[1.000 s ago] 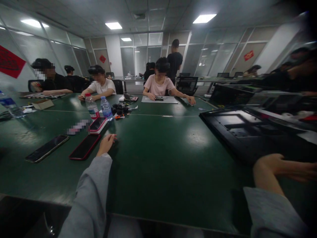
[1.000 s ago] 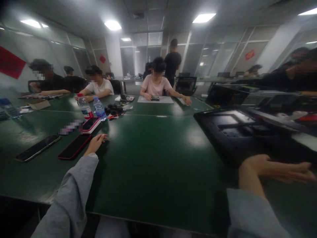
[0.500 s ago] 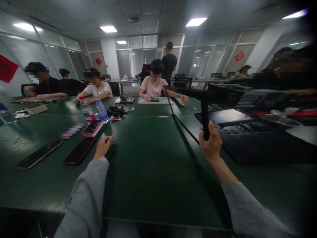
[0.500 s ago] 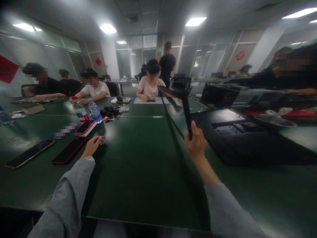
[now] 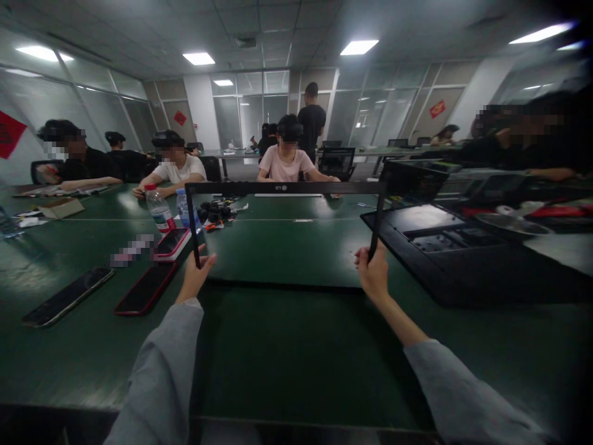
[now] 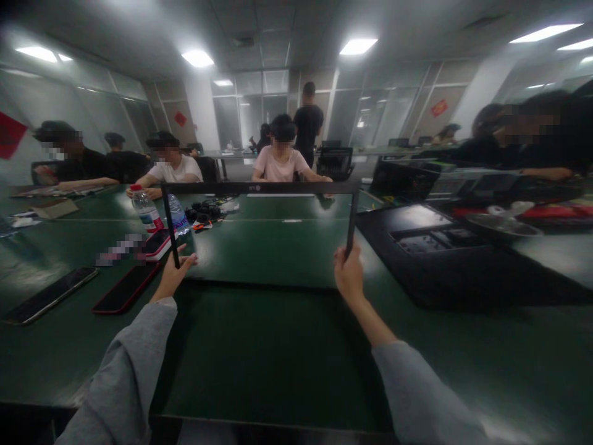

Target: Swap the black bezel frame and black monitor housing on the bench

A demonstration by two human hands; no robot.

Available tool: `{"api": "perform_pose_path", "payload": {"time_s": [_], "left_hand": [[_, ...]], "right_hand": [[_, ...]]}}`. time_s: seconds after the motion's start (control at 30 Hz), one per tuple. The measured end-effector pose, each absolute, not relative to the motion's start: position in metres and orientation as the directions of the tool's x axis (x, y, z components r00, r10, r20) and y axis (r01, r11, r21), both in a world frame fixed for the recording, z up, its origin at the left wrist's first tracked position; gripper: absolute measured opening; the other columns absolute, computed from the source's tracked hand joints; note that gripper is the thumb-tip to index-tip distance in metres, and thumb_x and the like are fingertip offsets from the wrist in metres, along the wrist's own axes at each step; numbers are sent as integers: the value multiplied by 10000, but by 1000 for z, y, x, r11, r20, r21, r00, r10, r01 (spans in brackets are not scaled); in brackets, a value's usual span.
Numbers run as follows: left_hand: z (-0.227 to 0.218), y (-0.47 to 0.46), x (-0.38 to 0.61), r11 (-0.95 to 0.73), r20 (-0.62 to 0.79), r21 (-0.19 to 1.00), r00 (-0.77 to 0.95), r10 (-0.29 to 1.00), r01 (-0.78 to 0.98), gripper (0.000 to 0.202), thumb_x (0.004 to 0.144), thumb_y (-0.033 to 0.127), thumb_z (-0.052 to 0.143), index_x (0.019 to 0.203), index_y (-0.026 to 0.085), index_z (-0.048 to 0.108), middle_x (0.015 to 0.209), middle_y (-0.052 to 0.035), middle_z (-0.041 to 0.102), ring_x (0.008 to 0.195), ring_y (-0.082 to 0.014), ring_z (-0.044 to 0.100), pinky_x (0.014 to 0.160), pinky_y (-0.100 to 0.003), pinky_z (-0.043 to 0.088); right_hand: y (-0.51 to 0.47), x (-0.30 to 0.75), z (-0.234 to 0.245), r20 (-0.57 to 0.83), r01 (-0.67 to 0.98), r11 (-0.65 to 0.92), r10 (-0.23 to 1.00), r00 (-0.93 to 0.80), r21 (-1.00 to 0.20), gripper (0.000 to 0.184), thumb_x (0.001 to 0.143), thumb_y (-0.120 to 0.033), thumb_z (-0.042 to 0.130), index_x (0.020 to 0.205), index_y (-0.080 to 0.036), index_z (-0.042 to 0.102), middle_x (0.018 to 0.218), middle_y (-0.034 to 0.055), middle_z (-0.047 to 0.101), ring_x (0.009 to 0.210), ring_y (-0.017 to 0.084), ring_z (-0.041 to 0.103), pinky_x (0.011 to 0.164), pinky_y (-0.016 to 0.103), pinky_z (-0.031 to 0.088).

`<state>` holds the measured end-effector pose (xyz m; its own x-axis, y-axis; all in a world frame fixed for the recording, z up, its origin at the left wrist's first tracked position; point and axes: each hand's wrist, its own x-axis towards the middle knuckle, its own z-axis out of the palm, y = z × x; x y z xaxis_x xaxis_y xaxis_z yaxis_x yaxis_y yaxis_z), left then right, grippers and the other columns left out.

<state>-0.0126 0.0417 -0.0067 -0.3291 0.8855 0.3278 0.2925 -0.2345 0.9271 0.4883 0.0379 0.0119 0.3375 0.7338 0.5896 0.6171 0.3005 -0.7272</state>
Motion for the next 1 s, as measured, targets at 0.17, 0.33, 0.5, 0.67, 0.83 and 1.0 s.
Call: {"api": "perform_pose_path", "payload": {"time_s": [0.17,0.33,0.5,0.67,0.83,1.0], "left_hand": [[-9,39,-14,-142,248,934,-311,918,327,644,764,720,595,1002,130,699,517,49,480,435,-130,498,479,-277,429],[-18,40,-18,55,101,888,-310,945,457,539,806,624,551,985,148,730,524,4,531,447,-189,522,458,-302,380],[-15,35,-15,32,255,737,-322,912,675,365,829,497,570,930,192,743,814,-116,724,855,-317,688,752,-385,482],[-6,27,-11,118,118,702,-277,954,703,418,908,467,474,1081,175,719,723,-74,721,738,-269,691,749,-359,483],[1,22,-7,241,146,506,-358,922,828,414,920,460,479,1153,205,706,1076,-123,748,1011,-277,687,826,-331,477],[4,17,-3,285,117,416,-362,925,863,404,919,493,466,1084,247,740,1068,-111,748,1018,-300,680,804,-348,477]], "right_hand": [[60,510,-19,419,679,122,860,292,-724,469,899,-442,472,1274,-162,501,948,117,676,807,257,653,831,430,536],[69,517,-31,323,709,54,912,252,-703,373,817,-303,533,1172,-194,569,985,119,697,952,296,668,938,465,510],[72,527,-39,352,739,75,908,227,-669,465,846,-295,503,1291,-162,517,982,129,694,908,296,674,907,470,518],[79,533,-47,409,804,108,895,177,-585,450,865,-300,476,1271,-123,553,1055,163,674,999,303,645,949,473,498],[85,534,-50,493,868,107,853,170,-485,346,813,-232,522,1104,-109,661,1010,178,653,1009,301,621,977,465,481],[88,539,-57,448,896,77,882,143,-438,345,843,-242,520,1111,-101,686,1011,191,637,987,305,617,945,455,494]]}}
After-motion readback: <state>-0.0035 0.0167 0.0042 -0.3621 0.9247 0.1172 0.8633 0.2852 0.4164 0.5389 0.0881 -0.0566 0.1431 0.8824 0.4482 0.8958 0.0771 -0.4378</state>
